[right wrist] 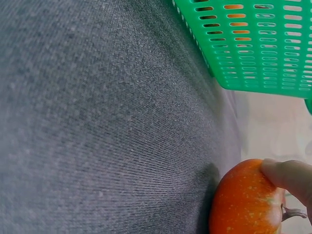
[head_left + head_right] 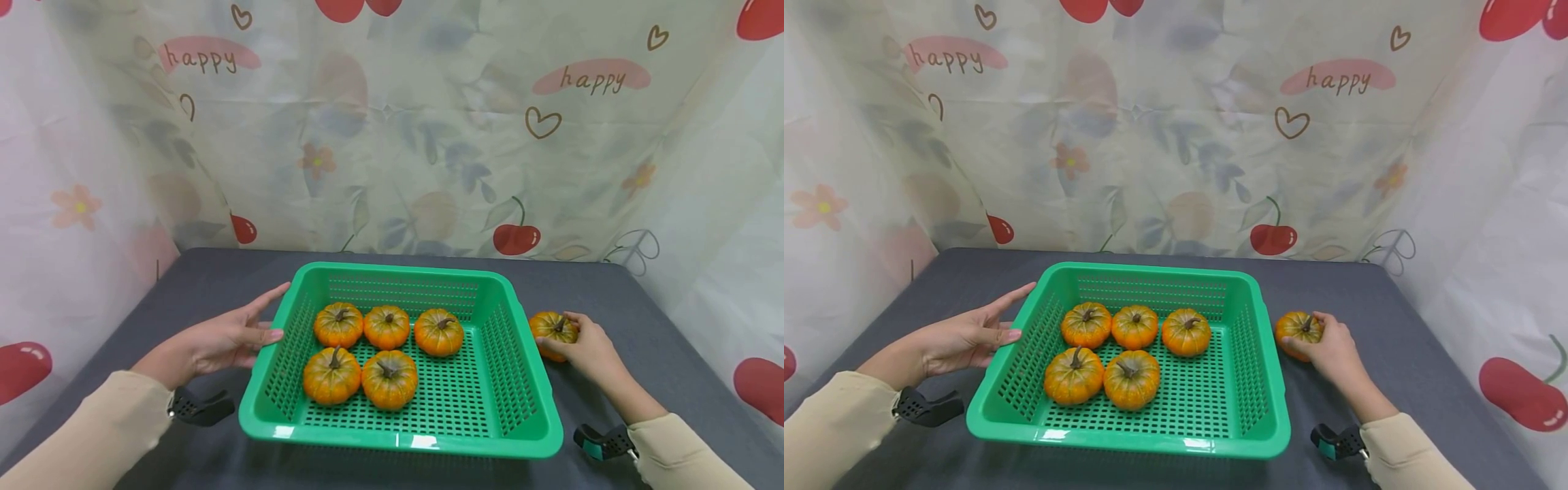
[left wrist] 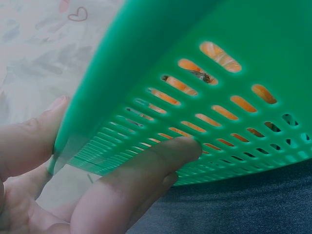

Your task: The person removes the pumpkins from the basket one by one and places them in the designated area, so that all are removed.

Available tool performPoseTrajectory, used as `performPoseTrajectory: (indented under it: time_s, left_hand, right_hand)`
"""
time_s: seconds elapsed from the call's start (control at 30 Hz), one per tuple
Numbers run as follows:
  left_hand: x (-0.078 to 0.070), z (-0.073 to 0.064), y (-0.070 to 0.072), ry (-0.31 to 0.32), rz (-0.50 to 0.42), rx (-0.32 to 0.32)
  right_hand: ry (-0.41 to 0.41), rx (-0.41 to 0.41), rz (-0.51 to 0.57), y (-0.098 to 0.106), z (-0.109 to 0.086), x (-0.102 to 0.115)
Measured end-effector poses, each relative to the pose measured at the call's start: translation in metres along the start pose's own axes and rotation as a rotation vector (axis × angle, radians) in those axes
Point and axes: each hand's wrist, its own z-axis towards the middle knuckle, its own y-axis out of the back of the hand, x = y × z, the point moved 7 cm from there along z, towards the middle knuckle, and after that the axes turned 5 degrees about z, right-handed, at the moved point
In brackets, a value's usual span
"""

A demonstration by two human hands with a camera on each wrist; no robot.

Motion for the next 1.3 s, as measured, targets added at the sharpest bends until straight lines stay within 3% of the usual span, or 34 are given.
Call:
performPoseTrajectory:
  time_s: [0.27,0.63,1.3]
  left_hand:
    - [-0.0002,-0.0005,0.0,-0.005,0.004,0.005]
    - [-0.0002,0.0001,0.0004,-0.008,0.009,0.005]
    - [0.0001,0.0001,-0.0001,-0.009,0.003,0.008]
  right_hand:
    - [-0.056,0.051,-0.02,0.0,0.0042,-0.0019]
    - [-0.072,0.089,-0.025,0.0006,0.007,0.0001]
    - [-0.082,0.1,-0.013,0.001,0.0056,0.0011]
